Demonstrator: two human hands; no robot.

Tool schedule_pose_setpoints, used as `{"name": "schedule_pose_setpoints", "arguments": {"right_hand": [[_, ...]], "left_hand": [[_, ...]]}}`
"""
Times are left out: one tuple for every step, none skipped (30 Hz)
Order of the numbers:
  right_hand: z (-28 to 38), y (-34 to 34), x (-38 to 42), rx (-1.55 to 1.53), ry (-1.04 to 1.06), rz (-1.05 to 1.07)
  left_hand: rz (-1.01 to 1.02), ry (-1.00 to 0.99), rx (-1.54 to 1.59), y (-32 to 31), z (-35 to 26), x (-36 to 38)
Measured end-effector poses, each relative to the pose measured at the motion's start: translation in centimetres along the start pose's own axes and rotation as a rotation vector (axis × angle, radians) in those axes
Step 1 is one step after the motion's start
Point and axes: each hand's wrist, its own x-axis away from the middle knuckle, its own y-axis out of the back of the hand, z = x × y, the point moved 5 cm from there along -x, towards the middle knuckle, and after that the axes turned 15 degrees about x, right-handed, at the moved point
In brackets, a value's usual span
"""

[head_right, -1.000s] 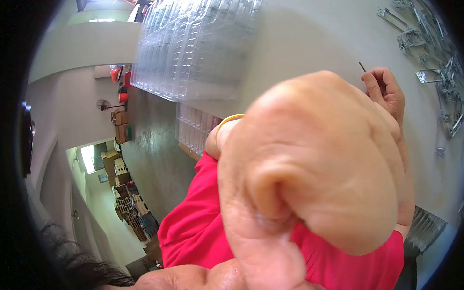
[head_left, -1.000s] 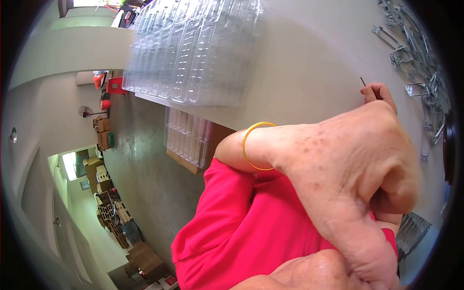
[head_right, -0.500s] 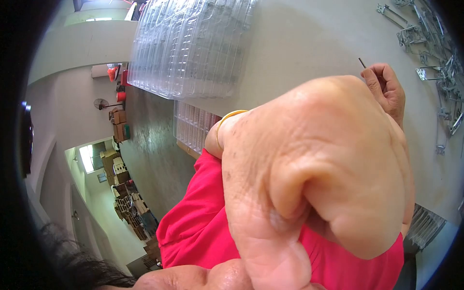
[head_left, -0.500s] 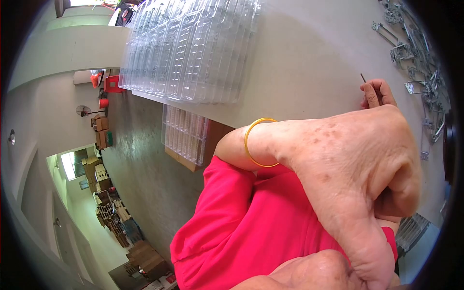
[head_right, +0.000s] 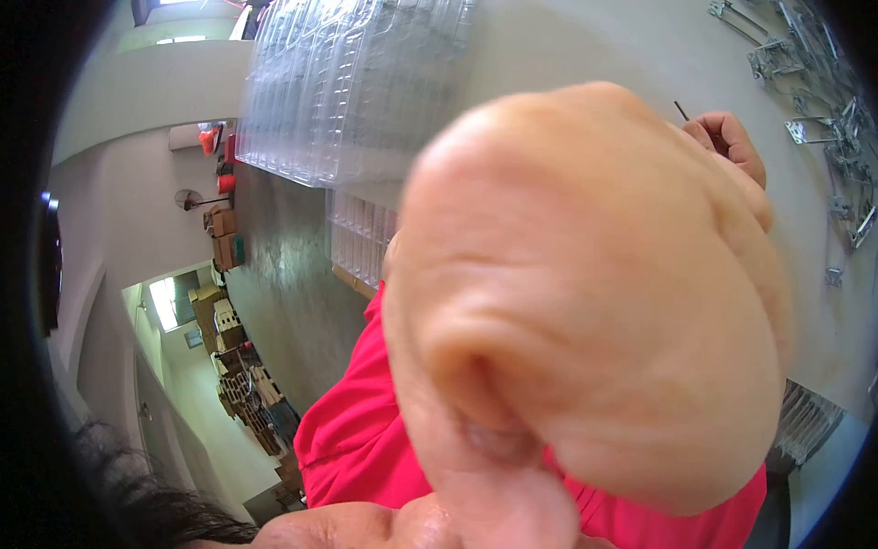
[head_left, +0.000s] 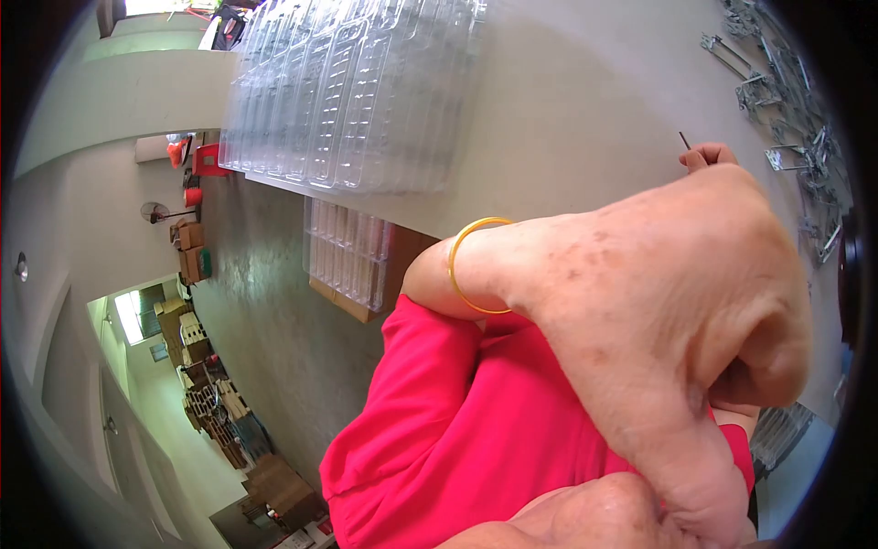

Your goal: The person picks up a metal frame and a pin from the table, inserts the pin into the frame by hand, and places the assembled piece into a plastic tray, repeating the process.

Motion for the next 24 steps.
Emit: {"name": "schedule_pose_setpoints", "arguments": {"right_hand": [[0.5, 0.3, 0.2, 0.002, -0.002, -0.005], [1.5, 0.7, 0.5, 0.045, 0.020, 0.048], [4.1, -0.1, 1.3, 0.088, 0.040, 0.102], [4.4, -0.1, 1.5, 0.105, 0.036, 0.094], [2.8, 0.5, 1.1, 0.106, 0.034, 0.090], [2.8, 0.5, 1.1, 0.094, 0.038, 0.074], [2.5, 0.4, 1.1, 0.082, 0.043, 0.060], [2.3, 0.2, 1.2, 0.071, 0.047, 0.050], [2.5, 0.0, 1.2, 0.059, 0.052, 0.041], [2.5, -0.1, 1.2, 0.048, 0.059, 0.029], [2.3, 0.0, 1.1, 0.050, 0.061, 0.028], [2.0, 0.3, 0.9, 0.118, 0.058, 0.031], [1.7, 0.6, 0.7, 0.185, 0.053, 0.035], [1.5, 0.9, 0.4, 0.185, 0.052, 0.035], [1.4, 1.0, 0.1, 0.139, 0.085, 0.069], [1.4, 1.0, 0.0, 0.094, 0.115, 0.103], [1.1, 0.8, -0.1, 0.104, 0.112, 0.097], [0.8, 0.6, -0.2, 0.189, 0.124, 0.052], [0.5, 0.8, -0.3, 0.280, 0.132, -0.004], [0.3, 0.8, -0.4, 0.232, 0.205, 0.003], [0.6, 0.8, -0.4, 0.189, 0.276, 0.007], [1.2, 1.0, -0.2, 0.228, 0.268, 0.053], [1.7, 1.0, 0.1, 0.268, 0.255, 0.105], [2.5, 1.1, 0.6, 0.259, 0.278, 0.097]], "left_hand": [[0.025, 0.014, -0.014, -0.1, 0.1, -0.2], [0.050, 0.028, -0.028, -0.4, 0.1, -0.2], [0.074, 0.043, -0.042, -0.4, 0.0, -0.1], [0.098, 0.058, -0.054, -0.4, 0.0, -0.2], [0.123, 0.072, -0.069, -0.2, -0.1, -0.1], [0.146, 0.084, -0.086, -0.5, -0.1, -0.1], [0.167, 0.098, -0.103, -0.3, -0.1, -0.2], [0.185, 0.112, -0.121, -0.4, -0.1, -0.2], [0.201, 0.125, -0.138, -0.4, 0.0, -0.2], [0.219, 0.137, -0.156, -0.6, -0.1, -0.2], [0.240, 0.149, -0.175, -0.3, -0.3, -0.2], [0.262, 0.161, -0.192, -0.3, -0.4, -0.2], [0.284, 0.175, -0.209, -0.4, -0.3, -0.3], [0.304, 0.190, -0.226, -0.4, -0.3, -0.3], [0.323, 0.206, -0.242, -0.4, -0.3, -0.3], [0.321, 0.208, -0.238, -0.5, 0.3, -0.2], [0.218, -0.005, -0.212, -0.4, 0.6, -0.4], [0.125, -0.232, -0.181, -0.2, 0.7, -0.5], [0.150, -0.259, -0.163, -0.4, 1.4, -0.4], [0.062, -0.336, -0.085, 0.0, 1.6, -0.1], [-0.024, -0.406, 0.003, 0.3, 1.7, -0.1], [0.010, -0.428, 0.046, -0.2, 2.2, -1.0], [0.008, -0.442, 0.077, -1.3, 0.9, 1.9], [-0.002, -0.454, 0.105, -1.6, 0.3, 3.1]]}}
